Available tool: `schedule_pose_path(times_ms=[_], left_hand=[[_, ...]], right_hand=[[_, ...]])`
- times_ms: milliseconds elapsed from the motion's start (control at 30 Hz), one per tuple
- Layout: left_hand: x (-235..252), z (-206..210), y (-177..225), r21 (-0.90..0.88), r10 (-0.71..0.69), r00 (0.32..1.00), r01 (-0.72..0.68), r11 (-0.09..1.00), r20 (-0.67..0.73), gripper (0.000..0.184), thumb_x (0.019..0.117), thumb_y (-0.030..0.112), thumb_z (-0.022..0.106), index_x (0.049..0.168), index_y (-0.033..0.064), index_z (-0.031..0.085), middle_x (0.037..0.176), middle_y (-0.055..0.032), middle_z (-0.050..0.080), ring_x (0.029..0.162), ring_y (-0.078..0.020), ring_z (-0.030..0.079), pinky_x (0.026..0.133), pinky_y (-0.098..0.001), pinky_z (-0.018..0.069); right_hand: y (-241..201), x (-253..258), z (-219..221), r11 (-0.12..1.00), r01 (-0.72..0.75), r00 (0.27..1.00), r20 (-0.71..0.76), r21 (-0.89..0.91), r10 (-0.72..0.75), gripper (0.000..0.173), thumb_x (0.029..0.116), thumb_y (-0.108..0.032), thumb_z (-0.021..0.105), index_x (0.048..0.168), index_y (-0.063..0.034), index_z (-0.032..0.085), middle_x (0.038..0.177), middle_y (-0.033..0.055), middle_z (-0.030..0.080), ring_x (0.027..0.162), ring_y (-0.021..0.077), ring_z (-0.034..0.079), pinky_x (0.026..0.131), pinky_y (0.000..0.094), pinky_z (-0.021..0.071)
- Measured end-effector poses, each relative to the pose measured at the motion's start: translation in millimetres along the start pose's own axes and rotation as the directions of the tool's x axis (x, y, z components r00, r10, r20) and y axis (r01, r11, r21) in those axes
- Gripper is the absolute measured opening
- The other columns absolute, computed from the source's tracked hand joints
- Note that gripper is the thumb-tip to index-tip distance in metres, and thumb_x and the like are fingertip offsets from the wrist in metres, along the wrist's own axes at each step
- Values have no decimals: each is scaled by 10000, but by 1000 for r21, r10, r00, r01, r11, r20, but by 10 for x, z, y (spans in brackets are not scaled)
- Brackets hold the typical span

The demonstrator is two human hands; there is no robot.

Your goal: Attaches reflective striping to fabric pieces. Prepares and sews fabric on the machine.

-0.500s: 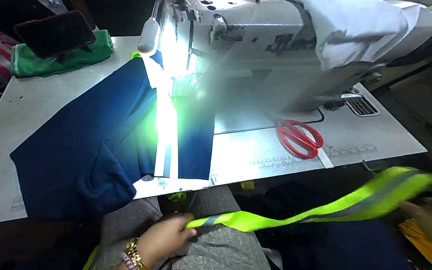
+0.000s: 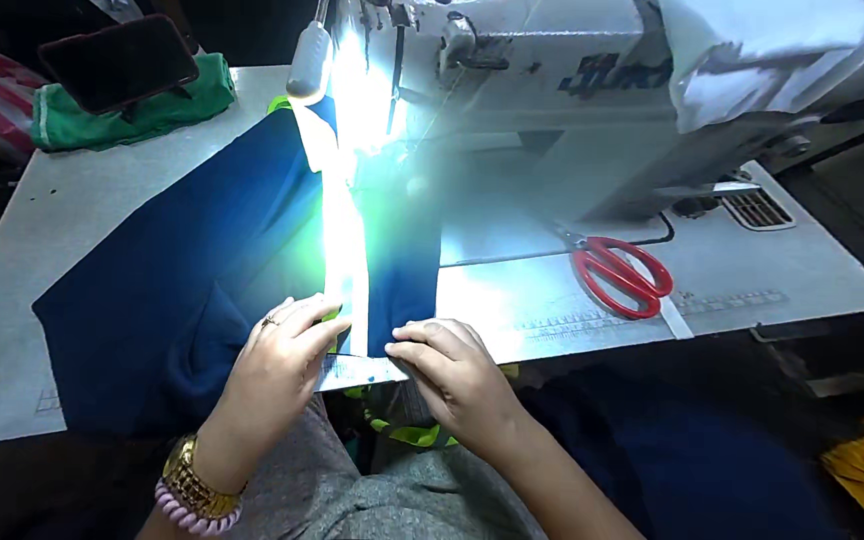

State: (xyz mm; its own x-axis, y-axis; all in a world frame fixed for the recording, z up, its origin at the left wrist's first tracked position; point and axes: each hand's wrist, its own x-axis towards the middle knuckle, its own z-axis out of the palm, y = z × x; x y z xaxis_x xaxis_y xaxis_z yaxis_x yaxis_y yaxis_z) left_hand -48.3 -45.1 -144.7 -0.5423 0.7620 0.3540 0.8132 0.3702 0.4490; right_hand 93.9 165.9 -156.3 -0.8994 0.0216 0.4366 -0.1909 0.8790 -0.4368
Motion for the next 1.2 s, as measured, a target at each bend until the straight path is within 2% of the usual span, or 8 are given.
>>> schedule_pose_path(times_ms=[133,267,533,667,800,867,1000,1200], left_hand=[[-52,38,-13,-53,-12,1000,11,999,-17,285,1019,294,564,1210,219,760,1378,61,649,1345,-122,556,1161,-424,436],[-58,31,-26,-79,-19,1000,18,997,-15,311,1031,362,556,1213,214,761,1379,78,648,1330,-103,566,1160,-405,442],[-48,22,-14,-66,-19,1000,17,998,-24,278,1009,272,555,1178,260,774,1316,100,676,1258,-83,601,1071,-424,475],[-56,37,-17,-39,-11,1000,10,999,-14,274,1003,279,559,1170,284,775,1342,101,663,1289,-93,583,1080,-439,463],[-97,96,54,59,157,987,-155,986,-40,292,1017,152,514,1156,220,762,1320,28,690,1293,-151,603,1099,-490,451],[-111,129,94,105,232,972,-227,968,-33,303,1030,133,492,1174,205,749,1264,42,725,1230,-130,651,1092,-436,480],[-127,138,26,101,297,955,-295,950,-4,313,1039,139,470,1215,176,726,1256,33,725,1164,-127,678,1020,-341,531],[-158,148,22,108,306,952,-303,947,-9,313,1023,124,489,1224,176,723,1271,27,717,1171,-135,670,1020,-318,521]], right_hand=[[3,-35,-13,1000,-9,1000,17,-2,9,237,988,-168,588,1125,-231,771,1195,-25,704,1155,159,635,969,395,533],[3,-53,-27,1000,-5,999,39,-20,5,298,998,-163,568,1198,-281,756,1188,-17,699,1139,168,633,964,396,528],[18,-34,-41,999,22,999,45,-46,-20,302,989,-158,576,1194,-285,757,1151,-5,698,1103,179,637,953,401,530],[-18,-14,-33,994,34,997,68,-105,-27,435,978,-115,551,1295,-370,704,1133,-1,691,1092,207,636,923,436,527],[-73,-2,-48,980,57,995,88,-191,-41,440,967,-105,557,1284,-370,708,1112,11,714,1047,224,666,895,450,541],[-97,40,-47,971,79,994,86,-226,-61,398,965,-111,561,1253,-328,729,1080,20,721,1006,225,677,871,430,552],[-90,84,-37,961,113,992,79,-251,-96,365,953,-113,566,1197,-309,754,1060,9,721,978,218,672,859,410,551],[-67,66,-43,955,123,991,89,-269,-103,375,961,-125,558,1215,-332,739,1078,-5,716,996,201,668,877,398,541]])
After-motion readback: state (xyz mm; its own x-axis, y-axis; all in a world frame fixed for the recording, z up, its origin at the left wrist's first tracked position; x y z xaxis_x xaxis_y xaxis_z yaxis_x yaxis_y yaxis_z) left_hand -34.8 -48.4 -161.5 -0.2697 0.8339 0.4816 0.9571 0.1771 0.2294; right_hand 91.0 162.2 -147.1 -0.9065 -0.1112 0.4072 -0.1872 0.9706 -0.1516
